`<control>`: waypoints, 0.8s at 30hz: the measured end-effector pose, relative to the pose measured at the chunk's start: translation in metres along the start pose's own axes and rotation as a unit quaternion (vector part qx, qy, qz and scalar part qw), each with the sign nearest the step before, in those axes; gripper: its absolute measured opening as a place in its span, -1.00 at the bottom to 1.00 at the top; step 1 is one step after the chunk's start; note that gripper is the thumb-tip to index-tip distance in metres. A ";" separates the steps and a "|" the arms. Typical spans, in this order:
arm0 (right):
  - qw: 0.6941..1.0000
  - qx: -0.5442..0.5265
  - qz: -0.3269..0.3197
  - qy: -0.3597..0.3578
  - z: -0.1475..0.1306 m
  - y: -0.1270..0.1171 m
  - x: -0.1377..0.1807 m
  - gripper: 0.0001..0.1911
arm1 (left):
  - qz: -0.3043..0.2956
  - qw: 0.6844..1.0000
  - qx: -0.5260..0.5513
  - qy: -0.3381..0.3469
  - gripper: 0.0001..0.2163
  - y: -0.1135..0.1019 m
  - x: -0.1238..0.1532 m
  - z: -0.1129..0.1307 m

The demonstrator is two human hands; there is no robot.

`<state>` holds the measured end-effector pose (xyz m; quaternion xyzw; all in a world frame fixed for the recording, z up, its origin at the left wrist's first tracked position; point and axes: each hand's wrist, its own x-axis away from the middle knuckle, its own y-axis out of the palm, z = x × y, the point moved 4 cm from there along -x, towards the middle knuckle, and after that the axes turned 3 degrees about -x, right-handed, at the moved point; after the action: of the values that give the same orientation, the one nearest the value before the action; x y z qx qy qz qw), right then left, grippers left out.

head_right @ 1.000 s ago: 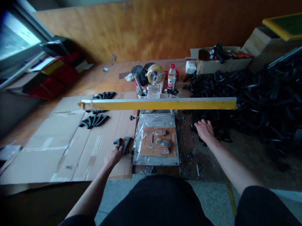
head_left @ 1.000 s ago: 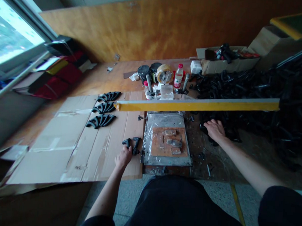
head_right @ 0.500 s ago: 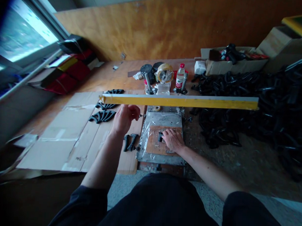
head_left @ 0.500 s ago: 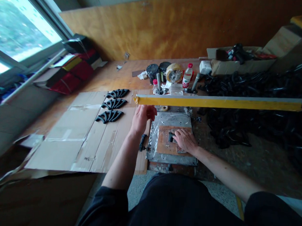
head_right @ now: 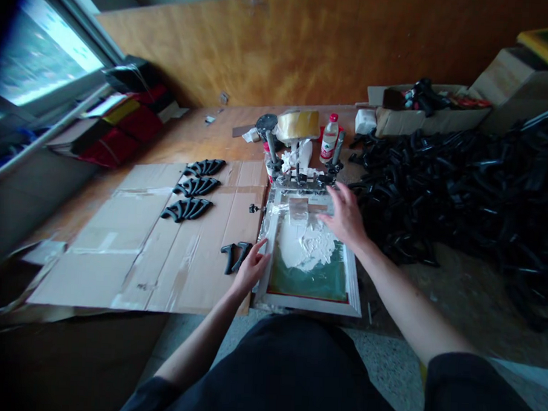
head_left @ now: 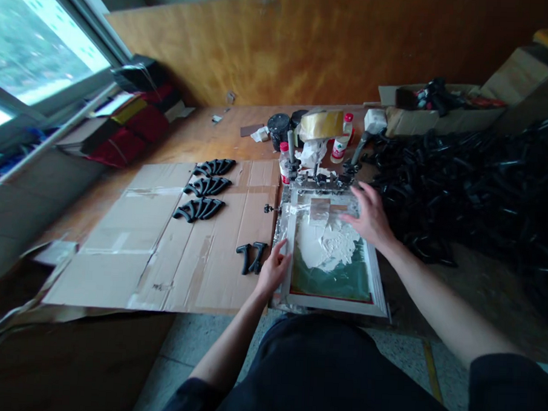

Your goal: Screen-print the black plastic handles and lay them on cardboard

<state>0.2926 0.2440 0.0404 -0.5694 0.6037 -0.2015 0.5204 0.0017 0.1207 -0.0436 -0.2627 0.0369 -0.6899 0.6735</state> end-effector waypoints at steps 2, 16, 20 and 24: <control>0.997 -0.003 -0.057 -0.059 -0.040 0.016 -0.014 -0.39 | -0.002 0.998 -0.059 0.001 -0.46 0.004 -0.007 -0.005; 0.921 -0.076 -0.269 -0.270 -0.081 0.020 0.056 -0.83 | 0.008 0.997 -0.077 -0.012 -0.49 0.004 -0.010 -0.014; 0.953 -0.068 -0.157 -0.248 -0.079 0.029 0.069 -0.75 | 0.023 0.999 -0.035 -0.017 -0.50 0.002 -0.008 -0.010; 0.940 -0.094 -0.175 -0.279 -0.077 0.032 0.090 -0.71 | 0.021 0.999 -0.013 -0.021 -0.50 0.002 -0.007 -0.008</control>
<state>0.2282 0.1452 0.0071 -0.7455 0.3413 -0.0645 0.5688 -0.0006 0.1243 -0.0534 -0.2851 0.0370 -0.6692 0.6852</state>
